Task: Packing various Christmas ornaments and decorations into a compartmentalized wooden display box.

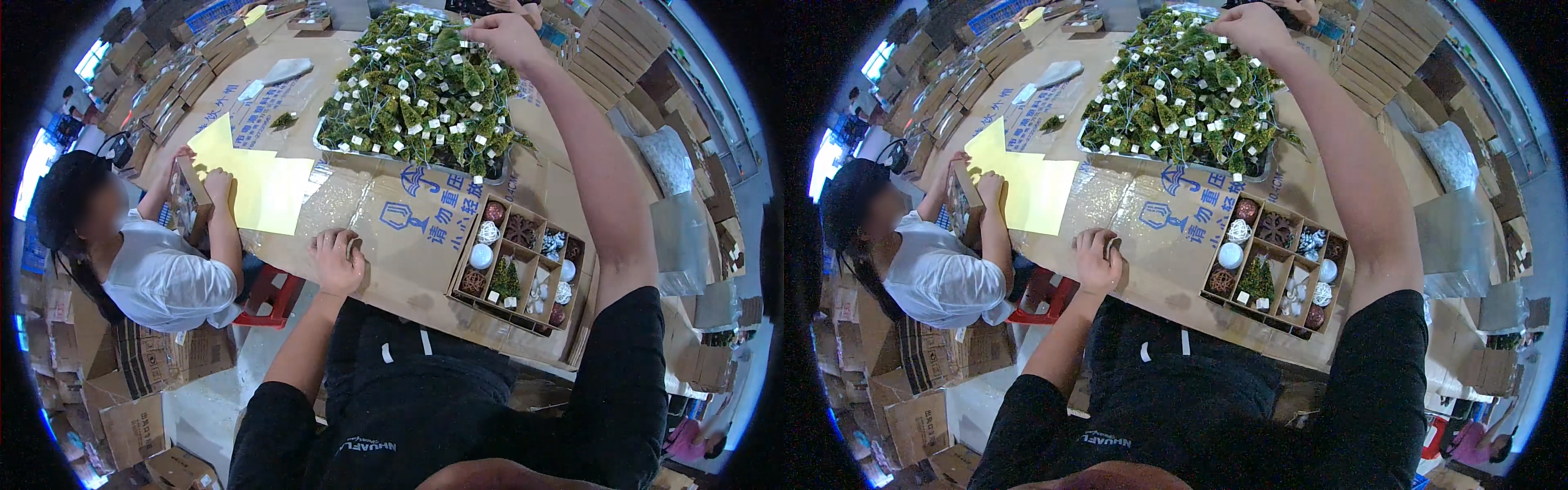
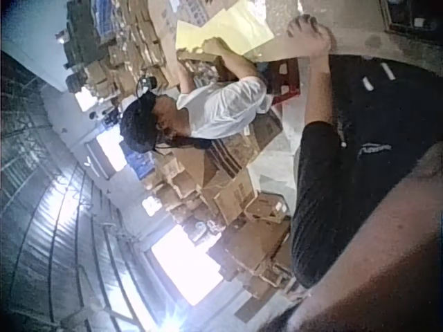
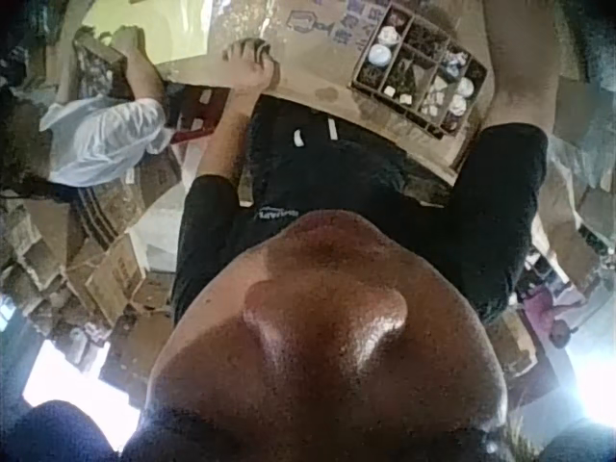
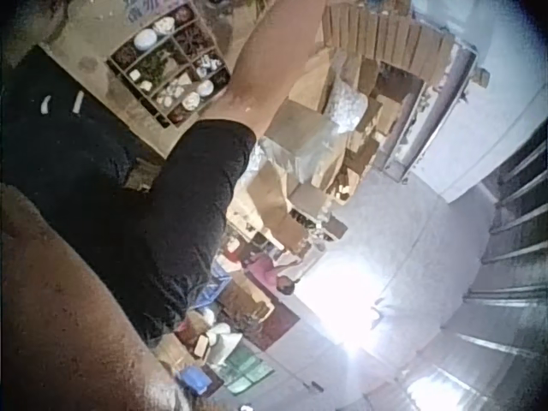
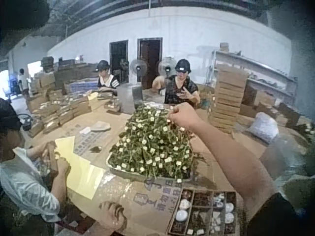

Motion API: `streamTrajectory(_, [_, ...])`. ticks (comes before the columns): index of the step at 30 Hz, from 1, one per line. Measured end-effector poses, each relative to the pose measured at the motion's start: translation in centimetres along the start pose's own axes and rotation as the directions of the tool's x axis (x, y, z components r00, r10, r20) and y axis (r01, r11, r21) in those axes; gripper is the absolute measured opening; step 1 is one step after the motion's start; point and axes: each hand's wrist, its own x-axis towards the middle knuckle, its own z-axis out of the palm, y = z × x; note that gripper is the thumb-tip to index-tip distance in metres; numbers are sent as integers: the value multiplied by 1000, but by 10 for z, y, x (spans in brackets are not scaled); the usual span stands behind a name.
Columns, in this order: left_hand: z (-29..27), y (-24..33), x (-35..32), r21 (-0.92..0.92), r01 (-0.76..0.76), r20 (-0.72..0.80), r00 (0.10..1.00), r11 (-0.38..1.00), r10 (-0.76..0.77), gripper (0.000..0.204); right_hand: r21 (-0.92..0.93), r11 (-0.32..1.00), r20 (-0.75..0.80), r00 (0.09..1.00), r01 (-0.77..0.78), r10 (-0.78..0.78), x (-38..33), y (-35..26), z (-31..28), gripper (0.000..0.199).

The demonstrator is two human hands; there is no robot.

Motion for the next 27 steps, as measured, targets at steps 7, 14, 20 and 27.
streamTrajectory(7, [-3, -5, -5, 33, -10, 10, 1000, 999, 9, 25, 523, 802, 145, 958, -288, 249, -12, -25, -9, 22])
streamTrajectory(14, [1, -4, -2, 13, 2, 37, 999, 1000, -3, 26, 819, 434, 300, 925, -375, 233, -9, -28, -39, 21])
streamTrajectory(20, [-1, 1, -2, 31, -35, 33, 999, 999, 34, 24, 788, 593, 94, 984, -168, 153, -19, -4, -19, 23])
streamTrajectory(27, [-1, -5, -3, 39, -43, 40, 998, 998, 41, 23, 639, 705, 241, 951, -307, 195, -47, -20, 3, 24])
